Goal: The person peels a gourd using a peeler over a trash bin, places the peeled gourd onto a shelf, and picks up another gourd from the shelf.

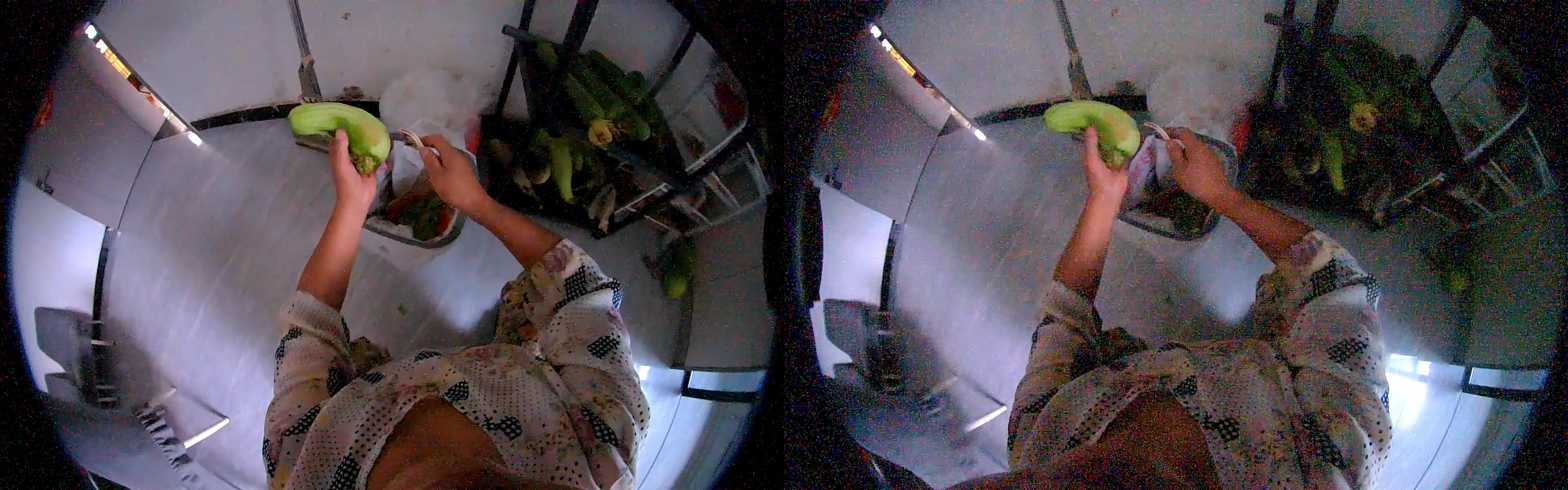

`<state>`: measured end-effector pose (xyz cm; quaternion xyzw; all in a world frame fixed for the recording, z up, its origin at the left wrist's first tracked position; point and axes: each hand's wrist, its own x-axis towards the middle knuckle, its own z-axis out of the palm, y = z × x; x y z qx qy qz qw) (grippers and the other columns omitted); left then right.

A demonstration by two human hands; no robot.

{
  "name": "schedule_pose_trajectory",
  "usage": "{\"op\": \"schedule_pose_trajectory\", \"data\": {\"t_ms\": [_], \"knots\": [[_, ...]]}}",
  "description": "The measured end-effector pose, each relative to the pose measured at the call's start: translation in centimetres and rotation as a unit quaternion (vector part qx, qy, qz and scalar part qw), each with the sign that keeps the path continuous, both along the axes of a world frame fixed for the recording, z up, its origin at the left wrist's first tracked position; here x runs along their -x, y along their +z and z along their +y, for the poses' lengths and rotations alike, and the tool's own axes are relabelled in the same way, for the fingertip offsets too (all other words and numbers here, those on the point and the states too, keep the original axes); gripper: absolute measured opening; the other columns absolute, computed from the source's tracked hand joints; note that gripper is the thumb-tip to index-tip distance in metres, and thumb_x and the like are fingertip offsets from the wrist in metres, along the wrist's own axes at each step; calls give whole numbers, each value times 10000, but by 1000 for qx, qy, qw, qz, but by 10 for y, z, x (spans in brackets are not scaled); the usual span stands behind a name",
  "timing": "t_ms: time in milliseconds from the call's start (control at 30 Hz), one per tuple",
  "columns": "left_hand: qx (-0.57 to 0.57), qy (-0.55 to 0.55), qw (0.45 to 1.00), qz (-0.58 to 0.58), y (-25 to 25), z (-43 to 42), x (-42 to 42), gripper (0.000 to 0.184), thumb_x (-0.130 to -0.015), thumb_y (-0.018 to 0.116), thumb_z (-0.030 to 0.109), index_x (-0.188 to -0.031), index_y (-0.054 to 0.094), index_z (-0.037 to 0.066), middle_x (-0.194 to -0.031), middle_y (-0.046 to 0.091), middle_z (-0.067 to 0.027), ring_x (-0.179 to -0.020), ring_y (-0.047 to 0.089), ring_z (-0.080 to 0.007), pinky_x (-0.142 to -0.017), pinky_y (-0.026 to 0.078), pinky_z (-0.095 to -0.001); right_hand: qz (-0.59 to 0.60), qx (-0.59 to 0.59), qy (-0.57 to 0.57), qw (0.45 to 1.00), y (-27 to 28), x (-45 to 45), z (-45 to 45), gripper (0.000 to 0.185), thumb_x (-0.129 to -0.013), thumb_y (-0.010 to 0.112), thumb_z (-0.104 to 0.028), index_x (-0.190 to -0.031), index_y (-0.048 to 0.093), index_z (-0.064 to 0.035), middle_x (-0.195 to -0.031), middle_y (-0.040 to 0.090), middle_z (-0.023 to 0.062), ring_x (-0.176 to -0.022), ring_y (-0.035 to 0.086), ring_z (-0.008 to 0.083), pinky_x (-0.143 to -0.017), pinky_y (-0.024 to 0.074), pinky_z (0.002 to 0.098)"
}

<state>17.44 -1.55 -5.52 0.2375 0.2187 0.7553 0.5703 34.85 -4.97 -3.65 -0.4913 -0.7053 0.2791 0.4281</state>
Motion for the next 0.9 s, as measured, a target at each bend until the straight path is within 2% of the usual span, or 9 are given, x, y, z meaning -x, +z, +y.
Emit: {"op": "schedule_pose_trajectory", "data": {"t_ms": [67, 167, 267, 367, 567, 667, 767, 800, 900], "knots": [[-2, -11, 998, 55, -10, 6, 1, 429, -881, 545, 389, -1201, 468, 114, -1172, 521, -44, -1086, 512, -216, -916, 421, -413, -2, -45, -23, 999, -13, -1, 11, 279, -938, 490, -267, -1129, 511, -66, -782, 569, 127, -678, 549, 192, -630, 451, 333], [-20, -119, 992, -30, -26, 16, 5, 425, -870, 567, 323, -1225, 445, 123, -1173, 507, -44, -1075, 515, -224, -891, 441, -419, 68, 25, -19, 997, -22, -3, 26, 289, -937, 488, -288, -1120, 517, -66, -758, 559, 111, -699, 544, 178, -648, 452, 332], [-18, -122, 992, -15, -15, 8, 0, 451, -849, 598, 237, -1243, 423, 103, -1166, 502, -54, -1062, 518, -225, -862, 464, -404, 47, -47, -28, 997, -16, -5, 23, 286, -944, 479, -287, -1128, 516, -72, -734, 547, 71, -666, 528, 142, -622, 448, 312], [-34, -85, 992, 85, -2, -3, -6, 471, -836, 617, 183, -1253, 414, 97, -1151, 508, -65, -1048, 522, -220, -844, 477, -388, -7, 50, 5, 999, 2, -6, 9, 308, -942, 441, -301, -1146, 482, -74, -906, 610, 220, -824, 606, 377, -758, 467, 445], [-13, -135, 990, 24, -5, 0, -2, 447, -844, 617, 215, -1230, 424, 102, -1137, 514, -63, -1043, 535, -202, -847, 477, -393, 29, 46, 9, 998, 26, 1, 3, 295, -948, 430, -293, -1150, 482, -83, -877, 616, 213, -818, 615, 369, -726, 473, 441], [13, -152, 988, -4, -5, -6, -11, 446, -862, 570, 294, -1236, 475, 71, -1175, 562, -84, -1079, 548, -235, -925, 451, -408, -24, -42, -9, 999, 29, 5, 5, 280, -952, 424, -257, -1156, 484, -75, -873, 614, 216, -816, 616, 372, -724, 475, 434], [55, -211, 973, -77, 8, -20, -19, 440, -862, 566, 308, -1222, 489, 66, -1165, 574, -82, -1079, 553, -232, -933, 447, -411, -16, -123, -3, 992, 18, 8, -1, 261, -950, 469, -215, -1153, 494, -52, -736, 579, 103, -626, 533, 159, -609, 449, 307], [27, -233, 969, -77, 2, -17, -16, 427, -858, 575, 281, -1226, 475, 89, -1161, 568, -73, -1079, 547, -225, -920, 449, -414, -20, -46, -26, 998, 11, 7, 3, 252, -948, 470, -193, -1142, 492, -35, -774, 593, 124, -628, 540, 167, -617, 456, 312], [-23, -263, 964, -41, -10, -14, -14, 433, -845, 598, 207, -1241, 441, 133, -1151, 555, -55, -1080, 534, -210, -886, 457, -419, -38, -128, -18, 991, -20, -9, 21, 248, -948, 469, -186, -1138, 491, -29, -786, 594, 129, -634, 541, 156, -615, 457, 308]]}}
